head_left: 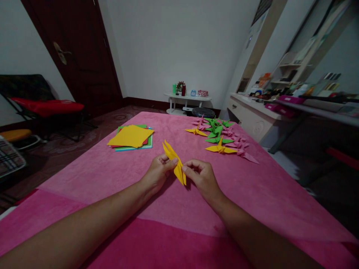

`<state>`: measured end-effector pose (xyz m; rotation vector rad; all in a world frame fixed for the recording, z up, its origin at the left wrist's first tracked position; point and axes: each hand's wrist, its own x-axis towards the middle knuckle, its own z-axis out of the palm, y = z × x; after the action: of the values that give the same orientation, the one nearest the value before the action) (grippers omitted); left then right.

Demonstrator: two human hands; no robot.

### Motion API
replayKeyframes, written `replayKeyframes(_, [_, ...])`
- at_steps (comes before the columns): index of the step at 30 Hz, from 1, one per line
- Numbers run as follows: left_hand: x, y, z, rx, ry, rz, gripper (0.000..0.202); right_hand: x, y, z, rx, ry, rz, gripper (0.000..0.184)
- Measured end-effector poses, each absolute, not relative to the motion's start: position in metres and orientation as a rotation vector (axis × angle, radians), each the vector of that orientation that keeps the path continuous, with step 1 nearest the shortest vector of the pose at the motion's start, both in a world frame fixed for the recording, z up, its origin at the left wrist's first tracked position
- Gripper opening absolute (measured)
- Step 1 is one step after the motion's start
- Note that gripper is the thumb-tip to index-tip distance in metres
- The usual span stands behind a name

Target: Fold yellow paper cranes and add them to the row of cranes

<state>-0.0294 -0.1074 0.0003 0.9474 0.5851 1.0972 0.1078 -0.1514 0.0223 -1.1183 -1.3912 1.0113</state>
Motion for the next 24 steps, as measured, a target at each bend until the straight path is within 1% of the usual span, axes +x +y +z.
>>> replayKeyframes(3, [-0.0299, -0.1069, 0.0016, 0.951, 0.59, 1.083, 0.017, 0.1069, -0.1521, 0.0222, -1.135, -1.387, 0.976, 0.016])
replayKeyframes(11, [-0.0335, -0.1056, 0.0034, 1.093, 0.686, 1.047, 0.022, 0.11, -0.149, 0.0194, -1.201, -1.429, 0.757, 0.011])
replayKeyframes(13, [-0.0343, -0.1045, 0.0034, 1.118, 0.693, 1.041, 0.022, 0.1112, -0.1491, 0.0197, -1.201, -1.446, 0.761, 0.011])
replayKeyframes(19, [-0.0347, -0.1043, 0.0045, 1.12, 0.672, 1.01, 0.021, 0.1141, -0.1507, 0.0212, -1.116, -1.48, 0.909, 0.017])
replayKeyframes(24, [-0.035, -0.105, 0.0035, 1.09, 0.692, 0.99, 0.022, 0.1154, -0.147, 0.0164, -1.164, -1.488, 0.884, 0.015])
